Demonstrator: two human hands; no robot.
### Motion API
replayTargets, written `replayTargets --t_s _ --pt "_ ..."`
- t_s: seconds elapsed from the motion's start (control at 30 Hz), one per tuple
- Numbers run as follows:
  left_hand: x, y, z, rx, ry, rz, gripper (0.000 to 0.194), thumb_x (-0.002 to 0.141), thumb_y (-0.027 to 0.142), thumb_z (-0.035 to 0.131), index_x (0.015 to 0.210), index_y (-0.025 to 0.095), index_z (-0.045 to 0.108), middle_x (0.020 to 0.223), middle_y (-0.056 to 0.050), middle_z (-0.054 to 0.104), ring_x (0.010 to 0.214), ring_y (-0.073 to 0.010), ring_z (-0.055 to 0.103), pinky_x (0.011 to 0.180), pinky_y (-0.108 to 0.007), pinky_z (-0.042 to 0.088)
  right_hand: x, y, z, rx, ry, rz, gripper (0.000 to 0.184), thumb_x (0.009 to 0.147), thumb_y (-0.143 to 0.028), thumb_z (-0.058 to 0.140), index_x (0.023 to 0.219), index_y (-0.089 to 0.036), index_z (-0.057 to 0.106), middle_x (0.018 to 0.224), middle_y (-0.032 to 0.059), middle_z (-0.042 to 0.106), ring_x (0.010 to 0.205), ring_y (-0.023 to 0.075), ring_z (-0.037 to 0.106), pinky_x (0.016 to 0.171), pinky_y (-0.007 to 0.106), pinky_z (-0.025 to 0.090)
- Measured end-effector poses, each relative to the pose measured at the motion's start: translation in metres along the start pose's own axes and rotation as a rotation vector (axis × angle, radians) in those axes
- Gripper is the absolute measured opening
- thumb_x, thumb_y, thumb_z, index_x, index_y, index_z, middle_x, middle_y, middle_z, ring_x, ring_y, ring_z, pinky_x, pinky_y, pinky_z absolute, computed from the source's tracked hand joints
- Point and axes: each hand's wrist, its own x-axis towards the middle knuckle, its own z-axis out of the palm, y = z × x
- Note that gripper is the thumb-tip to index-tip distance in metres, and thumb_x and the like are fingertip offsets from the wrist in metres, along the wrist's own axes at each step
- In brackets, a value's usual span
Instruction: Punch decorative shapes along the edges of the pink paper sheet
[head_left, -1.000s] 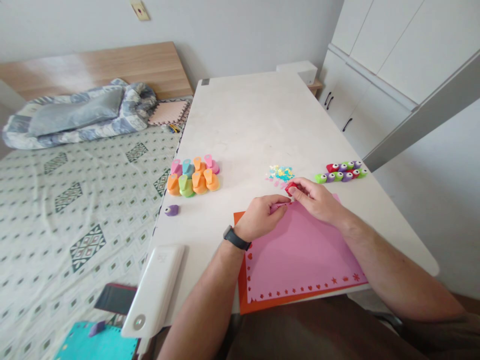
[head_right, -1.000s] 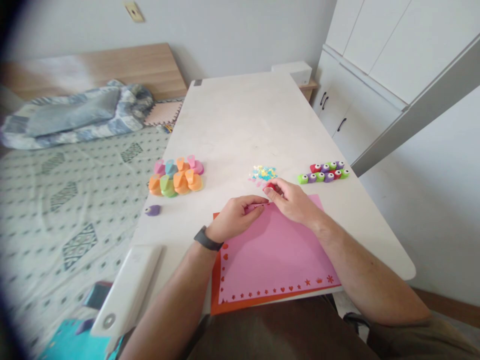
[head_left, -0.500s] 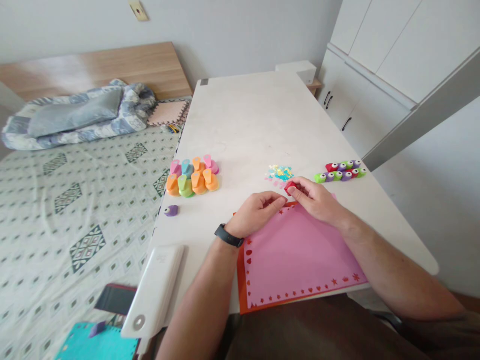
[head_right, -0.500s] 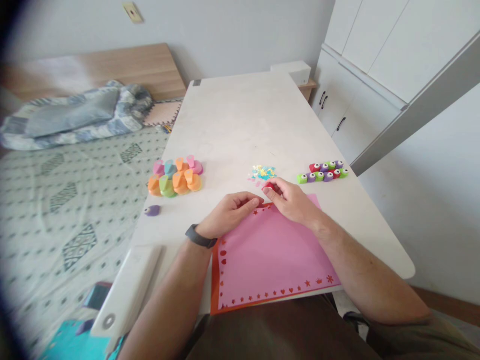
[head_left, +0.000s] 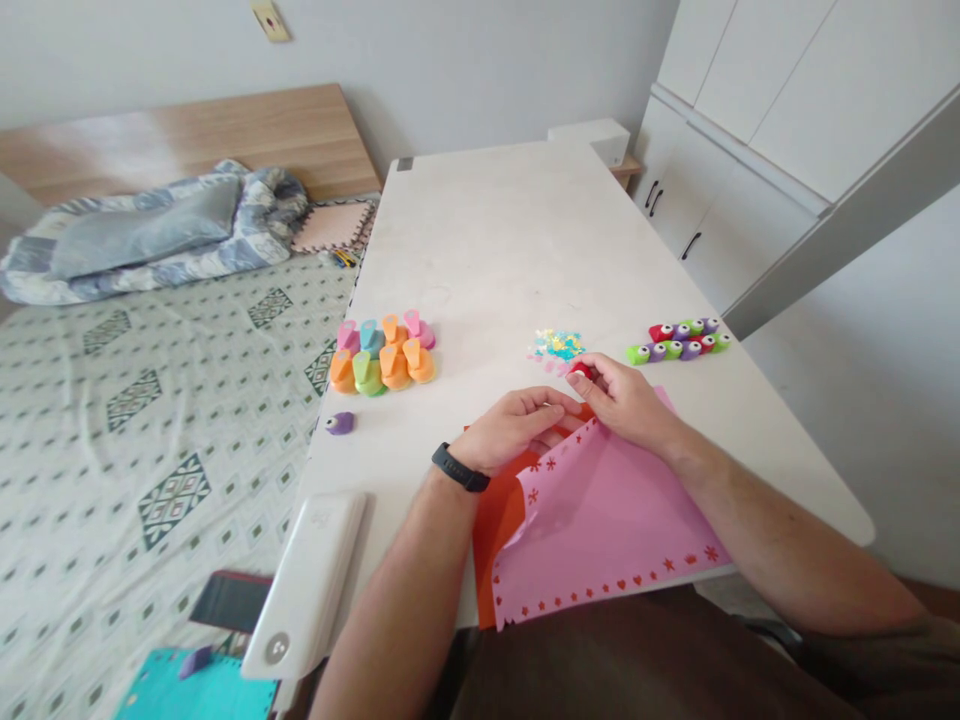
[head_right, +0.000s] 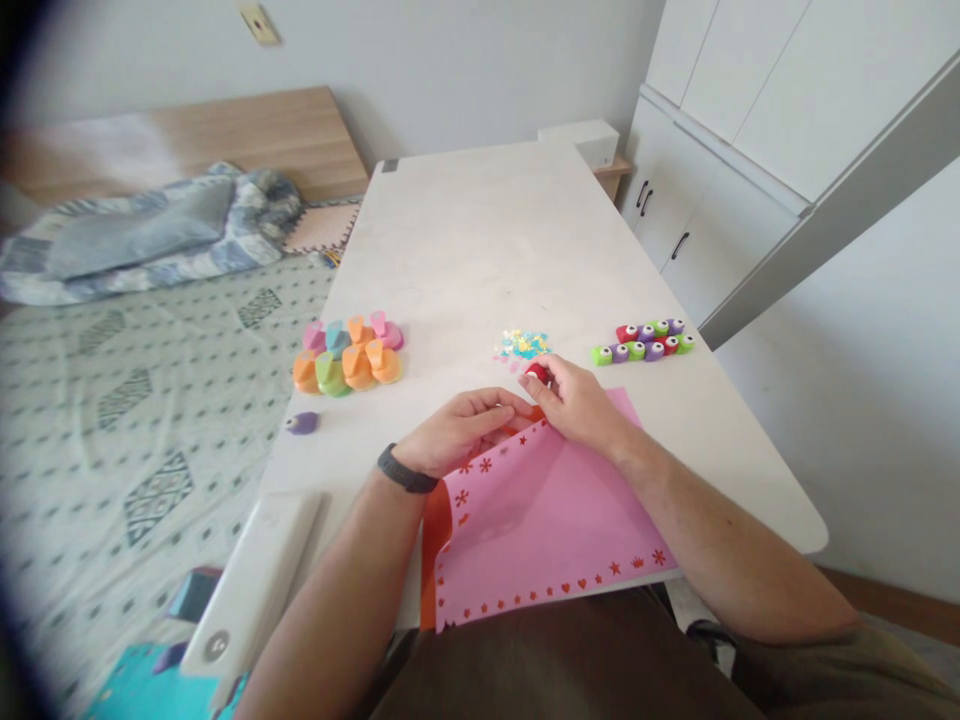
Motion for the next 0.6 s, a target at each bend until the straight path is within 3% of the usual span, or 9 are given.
replayTargets --t_s 0.23,0.4,0.6 --pt "0.008 -0.011 0.007 0.017 0.006 0.119 0.051 0.076 0.04 0.088 0.115 0.011 0.071 0.115 -0.016 0.075 0.1 -0.0212 0.072 0.091 -0.035 0.055 0.001 0.003 0.001 0.016 0.05 0.009 0.042 0.099 -0.058 0.054 0.115 -0.022 0.066 0.091 0.005 0.071 0.071 0.0186 0.062 0.064 0.031 0.048" --pt "0.013 -0.021 0.014 0.052 0.056 0.19 0.043 0.083 0.043 0.081 0.11 0.011 0.072 0.109 -0.014 0.076 0.095 -0.0192 0.072 0.089 -0.034 0.055 0.002 0.004 0.002 0.024 0.061 0.019 0.041 0.099 -0.058 0.054 0.115 -0.022 0.066 0.094 0.006 0.072 0.075 0.0196 0.065 0.068 0.032 0.05" --pt "0.014 -0.023 0.013 0.069 0.062 0.207 0.042 0.082 0.044 0.082 0.106 0.011 0.073 0.099 -0.01 0.075 0.086 -0.0166 0.069 0.08 -0.028 0.053 0.001 0.002 0.001 0.028 0.066 0.028 0.04 0.099 -0.057 0.055 0.113 -0.021 0.066 0.088 0.0042 0.07 0.071 0.0185 0.062 0.066 0.031 0.048"
